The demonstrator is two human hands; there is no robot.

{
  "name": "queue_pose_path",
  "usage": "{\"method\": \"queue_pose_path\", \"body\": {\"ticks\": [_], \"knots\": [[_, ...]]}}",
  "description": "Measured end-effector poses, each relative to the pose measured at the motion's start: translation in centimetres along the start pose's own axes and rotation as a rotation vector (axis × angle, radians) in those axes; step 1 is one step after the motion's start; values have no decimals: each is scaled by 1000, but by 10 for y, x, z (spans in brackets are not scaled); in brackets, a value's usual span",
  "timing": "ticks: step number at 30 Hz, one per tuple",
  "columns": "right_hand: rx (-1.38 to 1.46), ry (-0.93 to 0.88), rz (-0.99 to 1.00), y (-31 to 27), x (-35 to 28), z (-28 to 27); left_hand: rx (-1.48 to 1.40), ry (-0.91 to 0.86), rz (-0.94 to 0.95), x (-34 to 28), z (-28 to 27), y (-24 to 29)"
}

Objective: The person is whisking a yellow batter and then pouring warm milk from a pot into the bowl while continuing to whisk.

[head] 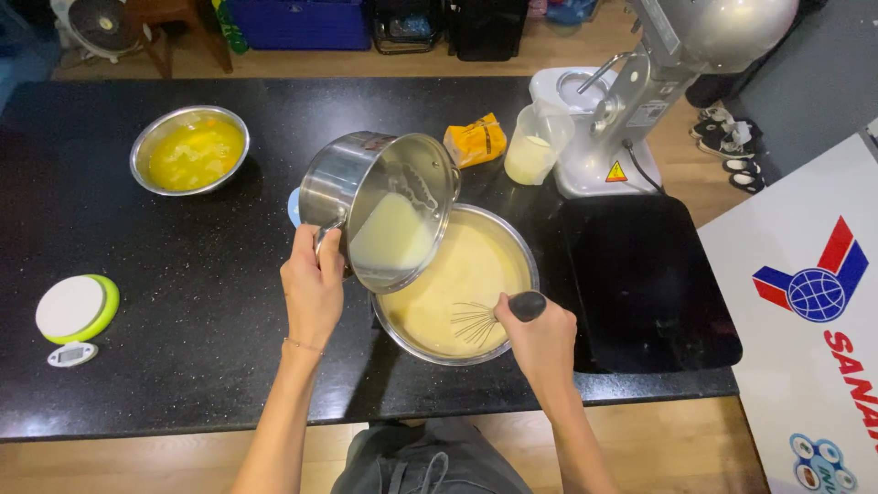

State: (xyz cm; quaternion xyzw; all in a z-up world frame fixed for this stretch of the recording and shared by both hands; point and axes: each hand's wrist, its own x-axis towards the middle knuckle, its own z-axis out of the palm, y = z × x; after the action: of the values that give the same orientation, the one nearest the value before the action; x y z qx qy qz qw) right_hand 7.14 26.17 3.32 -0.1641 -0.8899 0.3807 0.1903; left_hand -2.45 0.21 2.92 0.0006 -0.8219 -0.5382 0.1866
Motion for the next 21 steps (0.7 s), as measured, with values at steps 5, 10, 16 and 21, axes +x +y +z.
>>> {"method": "queue_pose_path", "body": {"ticks": [5,10,16,21], "knots": [[11,-44,82,-4,-2,-4,-158,-48,-120,7,3,8],[114,-84,79,5,-17,16,-116,15,-46,9,12,-9],[345,-172,-202,19,-6,55,-18,24,80,-1,13,0],[217,4,-240,38,16,43,135,-38,304,-11,16,-19]]}}
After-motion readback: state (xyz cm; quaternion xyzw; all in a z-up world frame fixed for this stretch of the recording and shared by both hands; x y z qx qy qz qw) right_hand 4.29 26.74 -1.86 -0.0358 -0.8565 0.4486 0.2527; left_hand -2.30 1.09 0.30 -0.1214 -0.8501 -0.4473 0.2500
